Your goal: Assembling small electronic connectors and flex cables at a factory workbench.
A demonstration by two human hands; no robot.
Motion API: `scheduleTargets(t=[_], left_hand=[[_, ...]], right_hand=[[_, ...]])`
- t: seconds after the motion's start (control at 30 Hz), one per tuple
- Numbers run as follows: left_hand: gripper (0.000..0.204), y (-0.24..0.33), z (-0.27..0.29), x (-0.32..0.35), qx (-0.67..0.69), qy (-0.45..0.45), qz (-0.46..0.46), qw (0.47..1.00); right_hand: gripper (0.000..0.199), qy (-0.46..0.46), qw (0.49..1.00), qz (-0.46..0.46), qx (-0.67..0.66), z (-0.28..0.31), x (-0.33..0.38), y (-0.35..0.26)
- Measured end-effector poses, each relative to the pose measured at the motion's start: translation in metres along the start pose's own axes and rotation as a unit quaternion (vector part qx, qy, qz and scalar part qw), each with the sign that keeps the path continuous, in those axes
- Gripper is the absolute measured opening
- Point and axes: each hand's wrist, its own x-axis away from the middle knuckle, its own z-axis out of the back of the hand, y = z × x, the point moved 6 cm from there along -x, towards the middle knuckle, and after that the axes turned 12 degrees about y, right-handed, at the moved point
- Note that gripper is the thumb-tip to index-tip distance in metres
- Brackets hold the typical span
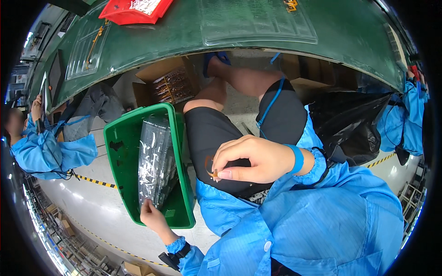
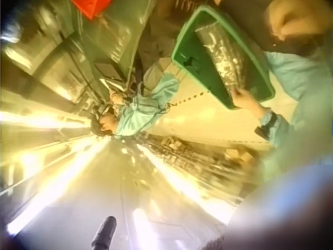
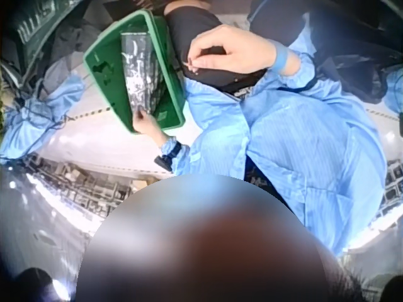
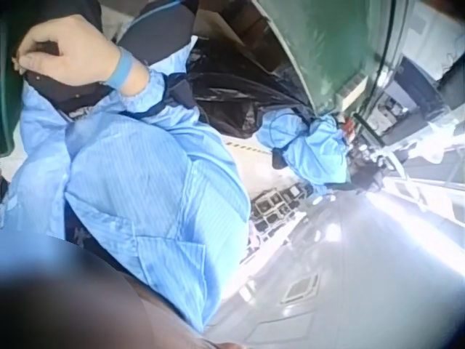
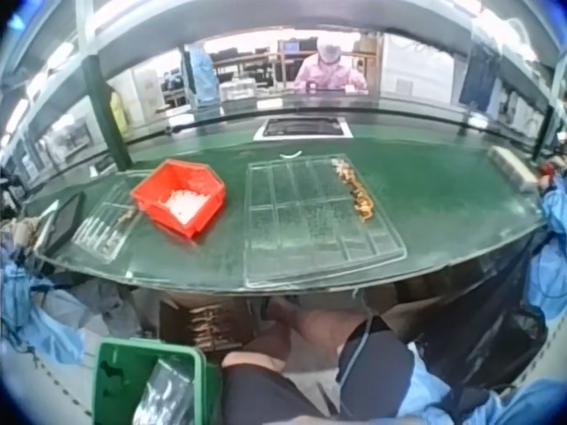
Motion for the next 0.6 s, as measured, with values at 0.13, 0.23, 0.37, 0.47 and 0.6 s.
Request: scheduleTargets(t=[0.13,0.23,0.37,0.47,0.6], left_hand=[[0.021,-0.018,0.003,0.0,-0.318,-0.113,-0.021,0.941],[0.023,0.037,0.0,-0.009,-0.428,-0.107,0.027,0.897],[0.03,0.056,-0.013,-0.021,-0.337,-0.058,-0.083,0.936],[0.039,0.13,-0.031,0.003,0.106,-0.126,-0.014,0.986],[0.039,0.236,-0.047,0.05,0.355,-0.368,-0.097,0.854]], right_hand=[[0.011,-0.027,0.999,-0.031,-0.005,-0.003,-0.004,-0.002],[0.011,-0.048,0.997,-0.049,-0.021,-0.008,-0.004,-0.003],[0.019,-0.049,0.998,-0.008,-0.03,-0.014,-0.003,-0.009],[0.018,-0.058,0.997,-0.003,-0.041,-0.017,0.0,-0.009],[0.017,-0.1,0.994,-0.01,-0.053,-0.019,0.003,-0.014]])
